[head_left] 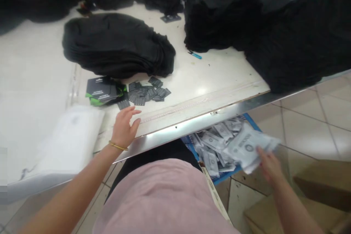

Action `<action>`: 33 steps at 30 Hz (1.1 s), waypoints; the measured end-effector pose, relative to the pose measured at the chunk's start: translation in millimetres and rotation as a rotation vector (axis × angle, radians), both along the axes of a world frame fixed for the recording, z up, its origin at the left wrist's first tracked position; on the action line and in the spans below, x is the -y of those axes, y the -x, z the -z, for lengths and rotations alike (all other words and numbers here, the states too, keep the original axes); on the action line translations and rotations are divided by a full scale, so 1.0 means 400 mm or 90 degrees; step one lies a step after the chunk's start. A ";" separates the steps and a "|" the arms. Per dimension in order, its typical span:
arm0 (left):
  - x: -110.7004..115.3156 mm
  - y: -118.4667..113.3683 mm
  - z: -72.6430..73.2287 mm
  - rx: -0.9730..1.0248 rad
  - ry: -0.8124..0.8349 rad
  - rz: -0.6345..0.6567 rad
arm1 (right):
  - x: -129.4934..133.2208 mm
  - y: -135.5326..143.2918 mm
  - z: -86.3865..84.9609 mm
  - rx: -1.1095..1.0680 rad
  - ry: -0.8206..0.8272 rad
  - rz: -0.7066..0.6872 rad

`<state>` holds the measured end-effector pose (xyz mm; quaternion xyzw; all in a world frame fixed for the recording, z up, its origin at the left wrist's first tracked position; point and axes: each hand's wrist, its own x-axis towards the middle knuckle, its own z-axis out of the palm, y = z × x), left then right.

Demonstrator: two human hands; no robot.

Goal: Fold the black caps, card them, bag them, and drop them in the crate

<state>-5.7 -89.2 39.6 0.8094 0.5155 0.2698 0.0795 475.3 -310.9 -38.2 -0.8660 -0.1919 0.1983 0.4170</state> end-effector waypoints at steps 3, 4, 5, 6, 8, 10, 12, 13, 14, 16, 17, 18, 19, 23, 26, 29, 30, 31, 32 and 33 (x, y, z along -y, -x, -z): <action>-0.038 0.013 -0.033 -0.038 -0.027 0.015 | -0.006 0.028 0.096 -0.054 0.015 0.078; -0.066 0.019 -0.053 -0.050 -0.043 0.013 | -0.025 0.034 0.101 -0.064 0.000 0.080; -0.101 0.027 -0.075 -0.063 -0.065 0.002 | -0.053 0.037 0.093 -0.073 -0.022 0.075; -0.142 0.035 -0.099 -0.075 -0.092 -0.014 | -0.090 0.038 0.072 -0.077 -0.050 0.061; -0.234 0.053 -0.146 -0.107 -0.143 -0.059 | -0.187 0.045 0.007 -0.076 -0.114 0.020; -0.323 0.074 -0.184 -0.143 -0.162 -0.115 | -0.306 0.075 -0.074 -0.063 -0.179 -0.044; -0.397 0.099 -0.209 -0.174 -0.144 -0.167 | -0.433 0.143 -0.151 -0.043 -0.229 -0.144; -0.427 0.113 -0.216 -0.188 -0.129 -0.188 | -0.495 0.192 -0.184 -0.033 -0.248 -0.206; -0.452 0.127 -0.221 -0.202 -0.112 -0.199 | -0.557 0.247 -0.211 -0.021 -0.264 -0.273; -0.486 0.157 -0.227 -0.230 -0.079 -0.206 | -0.674 0.366 -0.248 0.028 -0.299 -0.406; -0.497 0.172 -0.230 -0.240 -0.064 -0.204 | -0.730 0.426 -0.258 0.077 -0.322 -0.466; -0.504 0.188 -0.233 -0.245 -0.055 -0.201 | -0.784 0.481 -0.262 0.132 -0.343 -0.514; -0.509 0.204 -0.237 -0.247 -0.052 -0.196 | -0.835 0.530 -0.264 0.181 -0.363 -0.548; -0.524 0.272 -0.255 -0.267 -0.045 -0.208 | -1.001 0.660 -0.253 0.261 -0.405 -0.597; -0.549 0.311 -0.266 -0.300 -0.029 -0.208 | -1.070 0.692 -0.249 0.277 -0.417 -0.616; -0.579 0.323 -0.279 -0.322 -0.029 -0.179 | -1.097 0.686 -0.267 0.274 -0.434 -0.610; -0.585 0.322 -0.286 -0.320 -0.035 -0.168 | -1.096 0.679 -0.280 0.262 -0.449 -0.587; -0.587 0.318 -0.294 -0.308 -0.047 -0.157 | -1.090 0.670 -0.298 0.245 -0.469 -0.558; -0.582 0.312 -0.304 -0.286 -0.070 -0.148 | -1.077 0.660 -0.319 0.224 -0.496 -0.524; -0.569 0.304 -0.314 -0.256 -0.102 -0.140 | -1.057 0.649 -0.343 0.200 -0.526 -0.490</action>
